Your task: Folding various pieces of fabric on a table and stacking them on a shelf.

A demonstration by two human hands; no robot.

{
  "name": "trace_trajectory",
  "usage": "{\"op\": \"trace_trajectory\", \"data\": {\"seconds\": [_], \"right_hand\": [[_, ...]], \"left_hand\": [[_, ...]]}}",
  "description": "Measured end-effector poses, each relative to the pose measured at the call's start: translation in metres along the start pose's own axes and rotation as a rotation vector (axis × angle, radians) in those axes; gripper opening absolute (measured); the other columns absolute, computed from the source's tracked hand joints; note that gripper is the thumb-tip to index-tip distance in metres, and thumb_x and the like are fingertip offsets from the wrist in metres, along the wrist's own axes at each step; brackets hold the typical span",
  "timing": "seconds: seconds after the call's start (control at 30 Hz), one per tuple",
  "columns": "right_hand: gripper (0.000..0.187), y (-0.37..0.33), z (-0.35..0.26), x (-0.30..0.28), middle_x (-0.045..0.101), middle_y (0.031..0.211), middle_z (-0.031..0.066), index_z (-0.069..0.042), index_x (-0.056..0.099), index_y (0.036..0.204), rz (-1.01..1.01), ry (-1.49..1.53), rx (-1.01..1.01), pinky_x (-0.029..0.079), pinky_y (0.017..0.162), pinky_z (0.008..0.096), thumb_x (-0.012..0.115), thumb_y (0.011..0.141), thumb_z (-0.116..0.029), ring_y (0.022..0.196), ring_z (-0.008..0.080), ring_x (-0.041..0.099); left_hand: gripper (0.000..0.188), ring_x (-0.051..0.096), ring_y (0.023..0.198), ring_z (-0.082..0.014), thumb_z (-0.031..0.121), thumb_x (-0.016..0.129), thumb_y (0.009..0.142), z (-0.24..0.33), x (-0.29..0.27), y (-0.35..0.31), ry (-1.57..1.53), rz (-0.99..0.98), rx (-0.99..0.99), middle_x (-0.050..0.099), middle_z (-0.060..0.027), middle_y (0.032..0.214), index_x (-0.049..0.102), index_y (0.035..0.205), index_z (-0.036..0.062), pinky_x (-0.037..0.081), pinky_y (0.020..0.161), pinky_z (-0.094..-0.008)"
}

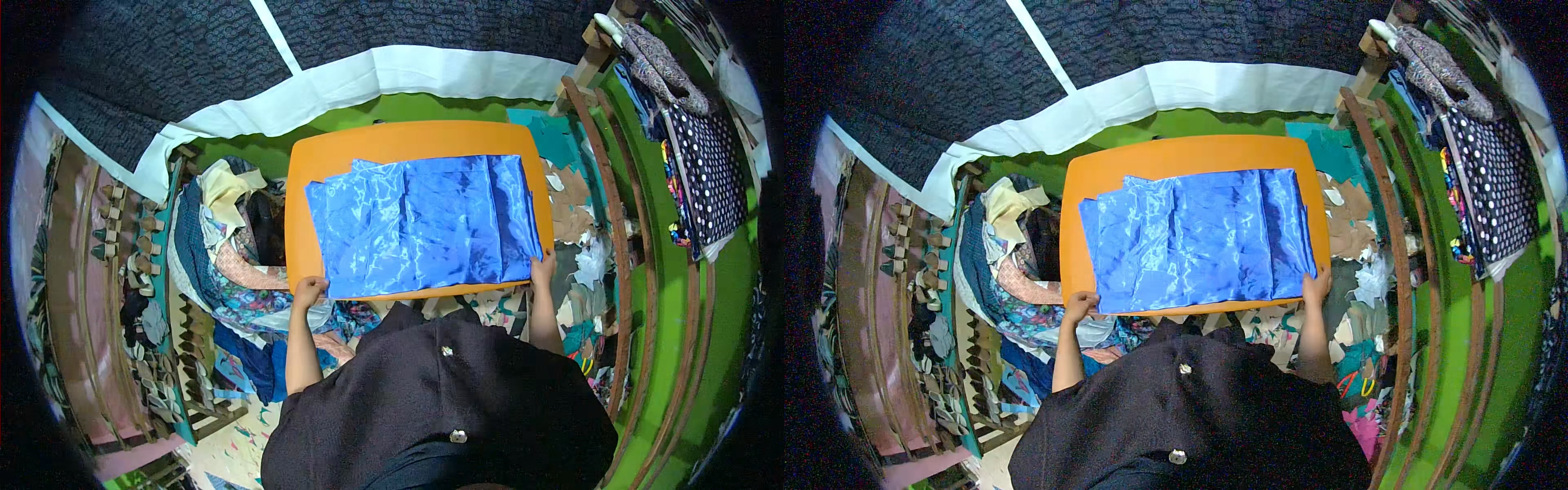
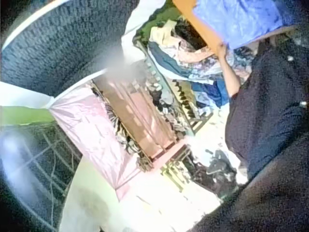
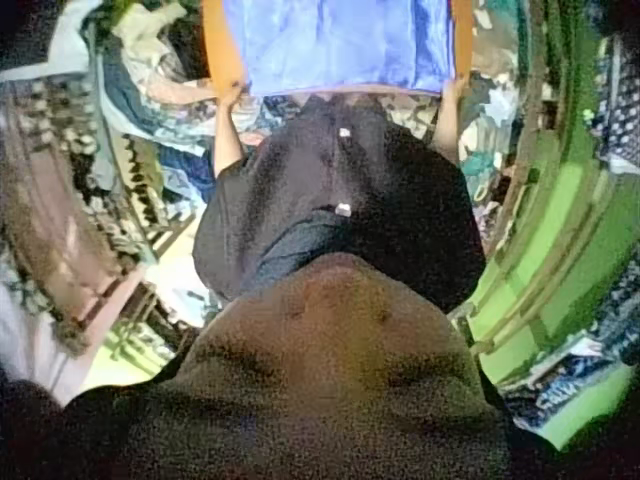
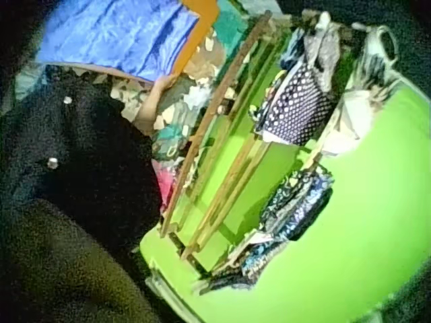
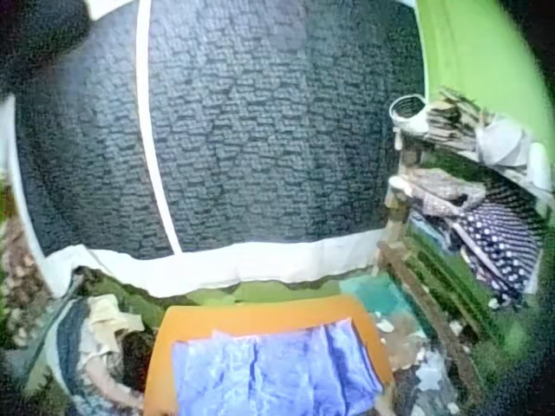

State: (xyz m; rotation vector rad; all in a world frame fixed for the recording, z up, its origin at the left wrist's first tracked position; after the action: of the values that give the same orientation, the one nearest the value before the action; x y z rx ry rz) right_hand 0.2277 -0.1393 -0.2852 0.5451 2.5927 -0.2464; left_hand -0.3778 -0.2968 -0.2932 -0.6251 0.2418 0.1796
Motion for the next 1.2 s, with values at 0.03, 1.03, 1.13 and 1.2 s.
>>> {"op": "trace_trajectory", "data": {"seconds": [0.03, 1.03, 1.13, 1.2], "right_hand": [[0.054, -0.002, -0.015, 0.003, 0.051, 0.106, 0.0186, 0.001, 0.042, 0.116, 0.069, -0.152, 0.053, 0.038, 0.085, 0.0353, 0.064, 0.068, -0.012, 0.1, 0.0281, 0.049], [0.062, 0.074, -0.064, 0.02, 0.05, 0.113, 0.0191, 0.0, 0.033, 0.124, 0.386, -0.12, 0.202, 0.036, 0.088, 0.0406, 0.063, 0.072, -0.014, 0.108, 0.0345, 0.046], [0.068, 0.076, -0.066, 0.031, 0.048, 0.114, 0.0185, 0.001, 0.033, 0.122, 0.482, -0.237, 0.27, 0.034, 0.089, 0.0428, 0.067, 0.068, -0.022, 0.109, 0.0357, 0.043], [0.07, 0.048, -0.053, 0.036, 0.047, 0.116, 0.0195, 0.002, 0.034, 0.121, 0.555, -0.26, 0.225, 0.034, 0.089, 0.0435, 0.069, 0.066, -0.024, 0.11, 0.0364, 0.042]], "left_hand": [[0.017, 0.052, 0.053, -0.0108, 0.019, 0.063, 0.076, 0.013, -0.009, -0.008, 0.044, 0.136, 0.096, 0.052, -0.0009, 0.053, 0.061, 0.07, 0.0032, 0.04, 0.05, -0.0253], [0.038, 0.057, 0.081, -0.0363, 0.032, 0.064, 0.072, 0.283, 0.242, 0.186, 0.826, 0.08, 0.666, 0.06, -0.0202, 0.083, 0.057, 0.091, -0.0012, 0.045, 0.072, -0.0422], [0.039, 0.057, 0.08, -0.0364, 0.034, 0.06, 0.075, 0.282, 0.242, 0.18, 0.872, 0.1, 0.614, 0.06, -0.0217, 0.081, 0.059, 0.086, -0.0029, 0.045, 0.071, -0.0429], [0.049, 0.058, 0.086, -0.0357, 0.042, 0.062, 0.071, 0.291, 0.249, 0.169, 0.864, 0.064, 0.437, 0.06, -0.0236, 0.087, 0.059, 0.089, -0.0032, 0.046, 0.074, -0.0415]]}}
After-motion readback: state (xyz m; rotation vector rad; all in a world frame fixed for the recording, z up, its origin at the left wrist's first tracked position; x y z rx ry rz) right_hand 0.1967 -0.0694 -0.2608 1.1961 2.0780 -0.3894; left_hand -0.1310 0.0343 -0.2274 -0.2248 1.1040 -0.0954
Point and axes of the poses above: each hand's wrist, its own y-axis towards the middle knuckle, its own x-axis out of the palm, z = x × y, the point moved 4 cm from there along y, towards the middle knuckle
